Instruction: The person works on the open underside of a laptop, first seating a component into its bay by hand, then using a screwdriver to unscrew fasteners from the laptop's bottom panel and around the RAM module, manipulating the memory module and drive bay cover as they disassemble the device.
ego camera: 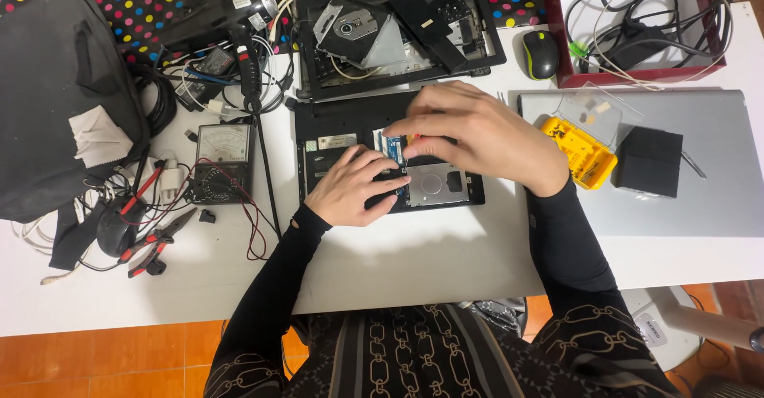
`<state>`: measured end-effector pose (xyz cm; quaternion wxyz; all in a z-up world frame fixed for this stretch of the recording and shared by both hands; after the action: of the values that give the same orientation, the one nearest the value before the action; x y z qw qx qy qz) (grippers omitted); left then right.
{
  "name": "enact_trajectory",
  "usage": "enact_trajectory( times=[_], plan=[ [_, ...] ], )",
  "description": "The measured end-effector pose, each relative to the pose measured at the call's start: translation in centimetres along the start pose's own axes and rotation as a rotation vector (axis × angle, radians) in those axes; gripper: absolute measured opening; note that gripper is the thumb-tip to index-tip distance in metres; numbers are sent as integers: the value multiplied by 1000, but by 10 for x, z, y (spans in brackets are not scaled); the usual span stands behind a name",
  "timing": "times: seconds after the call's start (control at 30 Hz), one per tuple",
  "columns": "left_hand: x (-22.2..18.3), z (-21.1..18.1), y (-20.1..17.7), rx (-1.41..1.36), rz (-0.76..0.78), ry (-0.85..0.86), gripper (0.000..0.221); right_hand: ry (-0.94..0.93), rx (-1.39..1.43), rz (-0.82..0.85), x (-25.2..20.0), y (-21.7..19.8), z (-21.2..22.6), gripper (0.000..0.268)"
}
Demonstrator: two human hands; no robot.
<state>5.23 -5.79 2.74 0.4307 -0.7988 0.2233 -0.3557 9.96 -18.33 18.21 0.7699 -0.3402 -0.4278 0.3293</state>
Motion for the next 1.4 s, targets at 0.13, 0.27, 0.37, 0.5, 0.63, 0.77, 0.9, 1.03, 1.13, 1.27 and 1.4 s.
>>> enact_trajectory(
  times=[0.13,0.27,0.37,0.5,0.63,0.77,0.9,1.03,1.13,1.27,1.4],
  plan=[
    [-1,2,1,2,3,-8,33,-87,29,-11,-5,2,3,34],
    [0,2,0,-7,1,-11,34,108,36,73,-5,12,-13,32],
    [-1,0,0,3,0,4,32,82,-65,46,-2,8,-10,24],
    [-1,2,2,-10,-4,-11,32,-59,57,-13,-6,3,0,33],
    [-1,2,2,-9,-3,-7,33,94,33,83,-4,12,-16,28],
    [-1,2,2,-1,-1,-10,32,112,-9,92,-5,14,-18,27],
    [-1,2,3,-9,1,-14,32,-32,66,-10,-6,7,-7,30],
    [-1,2,3,1,2,-7,32,0,31,-39,-10,9,-12,29],
    [-1,3,3,1,8,-8,33,16,9,-19,-8,8,-10,26],
    [-2,3,4,-13,10,-15,33,6,11,-15,-5,6,-5,25],
    [-1,3,3,-10,7,-16,32,22,1,-21,-5,6,-6,25]
  ],
)
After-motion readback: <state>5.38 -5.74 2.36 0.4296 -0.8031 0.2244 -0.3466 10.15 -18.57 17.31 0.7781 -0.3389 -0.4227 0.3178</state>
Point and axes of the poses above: each hand's wrist, its own x-axis towards the middle knuckle, its own y-axis out of the palm, z = x × y, the point moved 8 cm from there along x, towards the middle knuckle, and after that the axes turned 4 degrees about -x, right-handed, at the moved point
